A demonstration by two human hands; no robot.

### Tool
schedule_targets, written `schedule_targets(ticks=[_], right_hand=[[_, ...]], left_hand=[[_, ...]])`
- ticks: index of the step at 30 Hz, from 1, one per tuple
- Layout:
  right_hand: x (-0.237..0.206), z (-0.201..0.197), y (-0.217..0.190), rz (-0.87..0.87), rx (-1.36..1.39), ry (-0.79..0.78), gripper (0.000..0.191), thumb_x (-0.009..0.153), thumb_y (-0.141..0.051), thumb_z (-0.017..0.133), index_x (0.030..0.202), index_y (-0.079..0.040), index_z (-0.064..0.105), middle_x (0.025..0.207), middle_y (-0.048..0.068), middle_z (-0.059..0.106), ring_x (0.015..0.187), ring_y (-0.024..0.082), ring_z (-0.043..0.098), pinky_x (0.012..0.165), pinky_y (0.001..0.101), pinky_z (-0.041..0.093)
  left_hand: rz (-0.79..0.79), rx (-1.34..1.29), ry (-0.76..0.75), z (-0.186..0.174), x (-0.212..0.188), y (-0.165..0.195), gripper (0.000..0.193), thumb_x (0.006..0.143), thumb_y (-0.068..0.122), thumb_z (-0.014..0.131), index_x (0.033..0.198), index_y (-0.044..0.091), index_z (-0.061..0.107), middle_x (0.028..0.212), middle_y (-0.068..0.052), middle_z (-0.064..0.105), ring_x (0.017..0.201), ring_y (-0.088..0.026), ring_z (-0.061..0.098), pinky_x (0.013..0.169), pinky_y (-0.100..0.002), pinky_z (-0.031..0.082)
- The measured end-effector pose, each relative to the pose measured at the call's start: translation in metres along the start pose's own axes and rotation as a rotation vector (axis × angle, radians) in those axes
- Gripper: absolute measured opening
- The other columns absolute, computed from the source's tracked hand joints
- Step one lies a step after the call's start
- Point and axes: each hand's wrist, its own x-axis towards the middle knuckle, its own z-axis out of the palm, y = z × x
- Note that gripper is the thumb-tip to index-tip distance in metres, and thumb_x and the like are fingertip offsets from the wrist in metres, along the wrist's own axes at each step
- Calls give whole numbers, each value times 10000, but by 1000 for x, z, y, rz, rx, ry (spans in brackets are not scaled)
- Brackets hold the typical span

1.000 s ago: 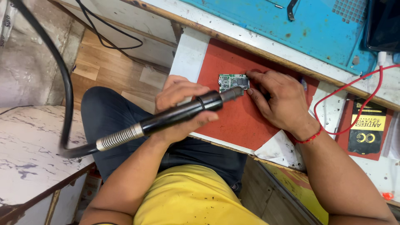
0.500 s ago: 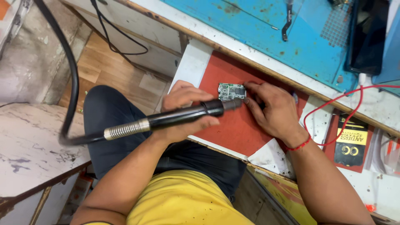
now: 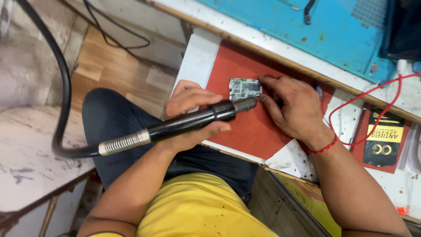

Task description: The person uses a hot air gun to apply heat to a small green circuit board placed on a red mat. They hold the board steady with their right hand while directing the hot air nozzle with their left hand, focusing on specific components on the board's surface.

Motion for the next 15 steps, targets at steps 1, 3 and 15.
schedule_targets(ticks=[1,3,15], right_hand=[[0,0,-1,-3,12,6,311,920,-133,746,1214,-49,691,892,120,650,829,327,644,741,430,507],[-2,2,-1,7,23,-11,306,931,-127,741,1221,-48,688,900,117,655,825,320,643,742,428,504],[0,0,-1,1,11,-9,309,912,-123,746,1206,-43,693,889,113,653,807,312,639,727,418,500]], left_hand=[[9,32,-6,-1,-2,1,492,805,415,891,1108,74,708,1045,-59,755,982,-208,682,976,-357,502],[-35,63,6,-3,-4,0,468,837,406,900,1111,77,711,1060,-46,768,973,-178,714,966,-348,493],[-30,16,12,2,-5,-5,521,798,454,899,1112,78,724,1064,-53,758,964,-181,679,909,-324,544]])
